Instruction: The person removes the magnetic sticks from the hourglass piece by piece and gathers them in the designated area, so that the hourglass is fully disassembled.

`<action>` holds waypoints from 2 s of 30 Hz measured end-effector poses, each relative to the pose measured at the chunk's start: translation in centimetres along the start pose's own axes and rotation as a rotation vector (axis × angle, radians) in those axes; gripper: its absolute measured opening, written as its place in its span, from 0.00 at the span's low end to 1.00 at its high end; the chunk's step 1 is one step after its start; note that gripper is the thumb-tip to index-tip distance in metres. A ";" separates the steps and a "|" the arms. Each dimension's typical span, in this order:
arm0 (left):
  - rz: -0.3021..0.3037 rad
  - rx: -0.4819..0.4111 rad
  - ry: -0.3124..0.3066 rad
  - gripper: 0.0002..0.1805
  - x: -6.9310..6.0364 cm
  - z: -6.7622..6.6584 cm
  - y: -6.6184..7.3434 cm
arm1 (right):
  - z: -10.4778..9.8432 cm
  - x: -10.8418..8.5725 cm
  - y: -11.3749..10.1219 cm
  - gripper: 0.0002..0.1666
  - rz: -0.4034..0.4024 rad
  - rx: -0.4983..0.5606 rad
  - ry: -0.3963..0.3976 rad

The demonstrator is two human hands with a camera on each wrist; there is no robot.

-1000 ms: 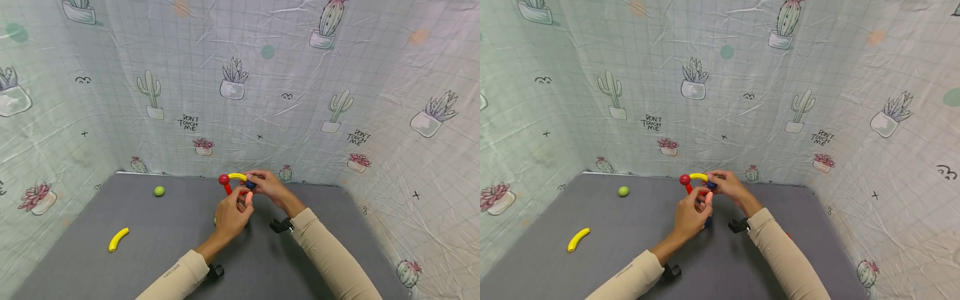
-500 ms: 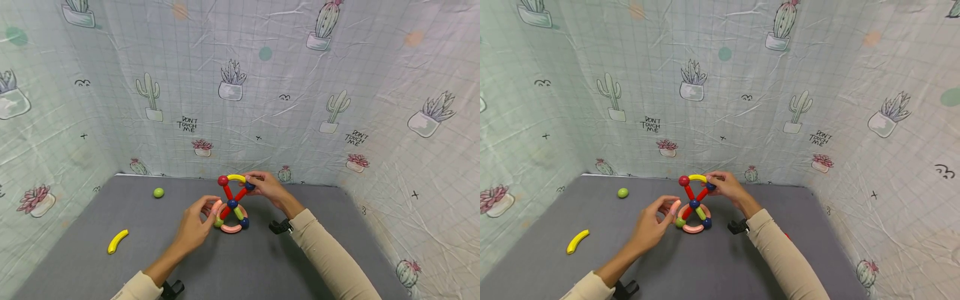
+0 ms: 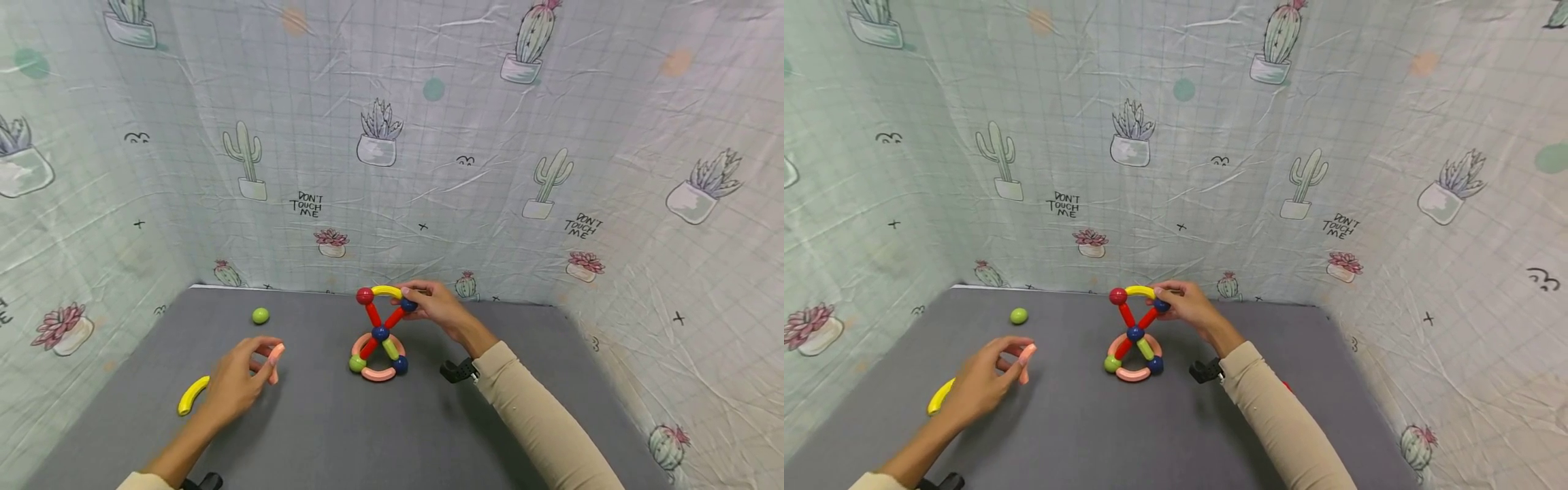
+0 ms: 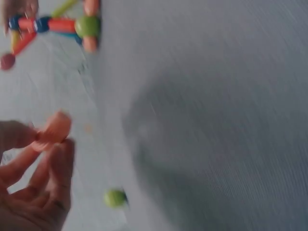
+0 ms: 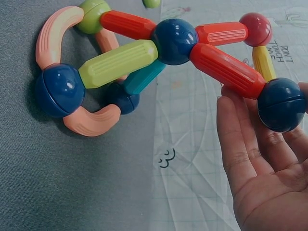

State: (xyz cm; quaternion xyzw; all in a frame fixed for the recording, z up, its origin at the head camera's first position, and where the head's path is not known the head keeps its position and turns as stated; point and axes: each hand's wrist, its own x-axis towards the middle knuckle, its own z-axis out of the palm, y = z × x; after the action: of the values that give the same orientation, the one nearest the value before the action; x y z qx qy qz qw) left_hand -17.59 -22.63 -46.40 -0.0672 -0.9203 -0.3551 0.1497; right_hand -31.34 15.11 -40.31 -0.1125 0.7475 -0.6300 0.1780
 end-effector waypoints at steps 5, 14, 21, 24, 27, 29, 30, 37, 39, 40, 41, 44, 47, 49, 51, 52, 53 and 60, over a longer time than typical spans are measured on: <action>-0.025 0.137 -0.078 0.19 -0.6 -2.2 -3.0 | 0.0 0.0 0.0 0.21 -0.007 -0.007 -0.004; -0.049 0.311 -0.164 0.13 -1.6 -4.2 -5.3 | -0.1 0.0 0.0 0.20 -0.009 -0.011 0.001; -0.014 0.393 -0.179 0.10 -2.0 -4.2 -5.8 | 0.0 0.0 0.1 0.20 -0.010 -0.005 0.003; 0.008 0.434 -0.154 0.10 -2.0 -4.1 -5.9 | 0.0 0.0 0.2 0.20 -0.011 -0.006 0.002; 0.049 0.471 -0.089 0.11 -1.8 -4.1 -5.6 | 0.1 0.0 0.2 0.20 -0.013 -0.010 0.003; 0.065 0.480 -0.046 0.12 -1.4 -4.1 -5.0 | 0.1 0.0 0.3 0.20 -0.018 -0.016 0.003; 0.069 0.478 -0.031 0.12 -1.2 -4.1 -4.5 | 0.1 0.0 0.3 0.20 -0.020 -0.017 0.003; 0.078 0.379 -0.018 0.12 1.6 -3.3 0.7 | 0.0 -0.2 0.3 0.20 -0.043 -0.028 -0.010; 0.102 0.353 -0.017 0.12 2.6 -2.8 2.2 | 0.0 -0.3 0.3 0.20 -0.047 -0.028 -0.013; 0.114 0.340 -0.016 0.12 3.1 -2.4 2.9 | 0.0 -0.3 0.3 0.20 -0.047 -0.026 -0.014; 0.122 0.321 -0.021 0.13 3.6 -2.1 3.6 | 0.0 -0.3 0.2 0.19 -0.047 -0.025 -0.014; 0.153 0.259 -0.036 0.15 5.1 -0.8 5.5 | 0.1 -0.3 0.2 0.19 -0.045 -0.028 -0.007; 0.189 0.212 -0.052 0.19 6.4 0.6 7.1 | 0.1 -0.2 0.3 0.19 -0.047 -0.033 -0.007; 0.213 0.201 -0.059 0.22 7.1 1.6 8.0 | 0.1 -0.2 0.3 0.19 -0.049 -0.035 -0.010; 0.225 0.192 -0.068 0.26 7.8 2.5 8.9 | 0.1 -0.1 0.4 0.20 -0.049 -0.032 -0.013; 0.227 0.185 -0.074 0.27 8.1 3.0 9.2 | 0.1 -0.1 0.3 0.19 -0.048 -0.030 -0.013; 0.228 0.177 -0.079 0.29 8.4 3.5 9.5 | 0.1 -0.1 0.3 0.19 -0.049 -0.027 -0.011; 0.225 0.070 -0.098 0.25 10.5 6.1 10.6 | 0.0 0.0 0.7 0.20 -0.053 -0.037 -0.014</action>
State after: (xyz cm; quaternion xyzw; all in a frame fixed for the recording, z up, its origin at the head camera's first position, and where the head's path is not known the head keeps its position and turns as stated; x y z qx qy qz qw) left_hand -26.47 -10.51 -40.62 -0.1818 -0.9250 -0.3001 0.1459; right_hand -31.26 15.24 -40.98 -0.1399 0.7545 -0.6197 0.1647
